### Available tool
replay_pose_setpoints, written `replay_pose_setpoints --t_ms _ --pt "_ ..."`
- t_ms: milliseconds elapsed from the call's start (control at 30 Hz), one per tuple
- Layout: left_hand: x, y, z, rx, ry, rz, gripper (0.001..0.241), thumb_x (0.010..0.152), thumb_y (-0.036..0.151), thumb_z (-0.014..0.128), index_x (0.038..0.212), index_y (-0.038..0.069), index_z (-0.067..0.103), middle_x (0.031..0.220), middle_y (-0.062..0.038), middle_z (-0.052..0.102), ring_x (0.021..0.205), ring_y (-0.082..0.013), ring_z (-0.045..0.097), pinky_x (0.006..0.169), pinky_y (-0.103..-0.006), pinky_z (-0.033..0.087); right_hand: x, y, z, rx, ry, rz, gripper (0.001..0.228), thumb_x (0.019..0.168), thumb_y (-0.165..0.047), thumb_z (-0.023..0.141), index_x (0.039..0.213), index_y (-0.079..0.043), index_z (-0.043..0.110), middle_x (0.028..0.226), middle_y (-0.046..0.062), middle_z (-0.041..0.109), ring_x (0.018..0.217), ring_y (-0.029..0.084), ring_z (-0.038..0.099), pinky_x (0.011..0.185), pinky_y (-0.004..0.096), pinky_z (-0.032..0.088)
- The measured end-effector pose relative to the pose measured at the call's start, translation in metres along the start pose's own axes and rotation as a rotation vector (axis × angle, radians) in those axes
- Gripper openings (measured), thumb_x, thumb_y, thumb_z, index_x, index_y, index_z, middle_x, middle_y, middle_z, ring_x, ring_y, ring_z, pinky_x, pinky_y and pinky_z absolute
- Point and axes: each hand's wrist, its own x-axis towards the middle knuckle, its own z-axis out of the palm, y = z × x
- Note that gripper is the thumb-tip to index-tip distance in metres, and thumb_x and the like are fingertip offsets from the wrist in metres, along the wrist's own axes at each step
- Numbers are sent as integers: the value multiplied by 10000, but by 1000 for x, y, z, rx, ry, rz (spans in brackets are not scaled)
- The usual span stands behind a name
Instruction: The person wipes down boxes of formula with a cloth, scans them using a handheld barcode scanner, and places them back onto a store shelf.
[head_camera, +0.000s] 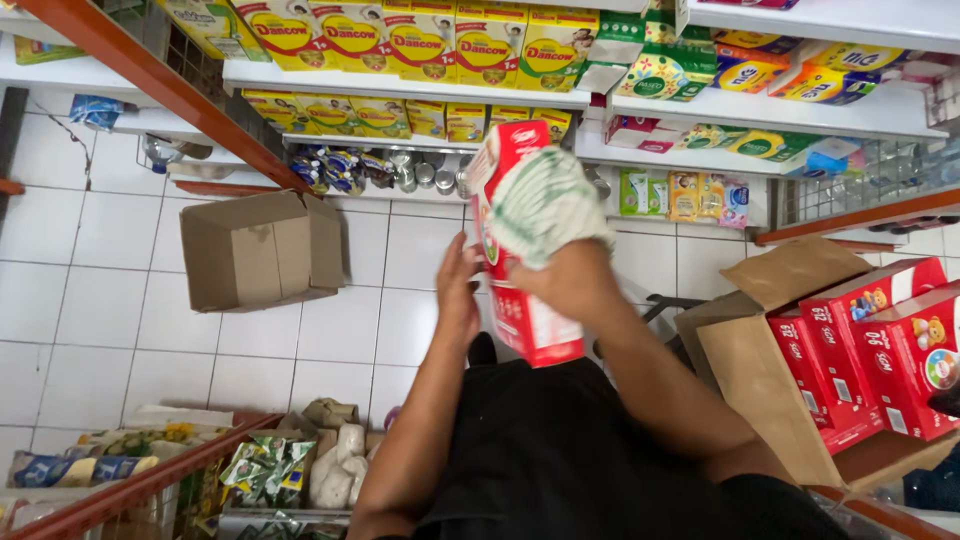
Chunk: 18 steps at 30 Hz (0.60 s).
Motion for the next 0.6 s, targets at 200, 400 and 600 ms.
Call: replay_pose_setpoints --t_ms 200,400,600 --pt "-1 20 -24 -365 -250 -130 679 927 467 671 1466 118 449 1386 -100 636 1286 -269 595 1057 -480 525 -15 50 -23 606 -1 105 734 728 -89 783 1404 -2 510 1324 113 561 1264 218 540 1124 391 435" --pt "-11 10 -9 -436 -241 -136 698 958 455 680 1445 -3 480 1345 -218 647 1166 -335 675 952 -490 593 10 96 -11 288 -122 126 530 957 -130 654 1453 19 542 1453 162 556 1330 252 517 1150 418 421" --pt "-22 53 17 -645 -159 11 733 942 535 599 1494 92 407 1436 -155 586 1235 -294 655 983 -464 599 -49 107 -13 860 -103 165 661 1024 -327 571 1563 -24 338 1566 121 454 1429 231 438 1181 380 352"
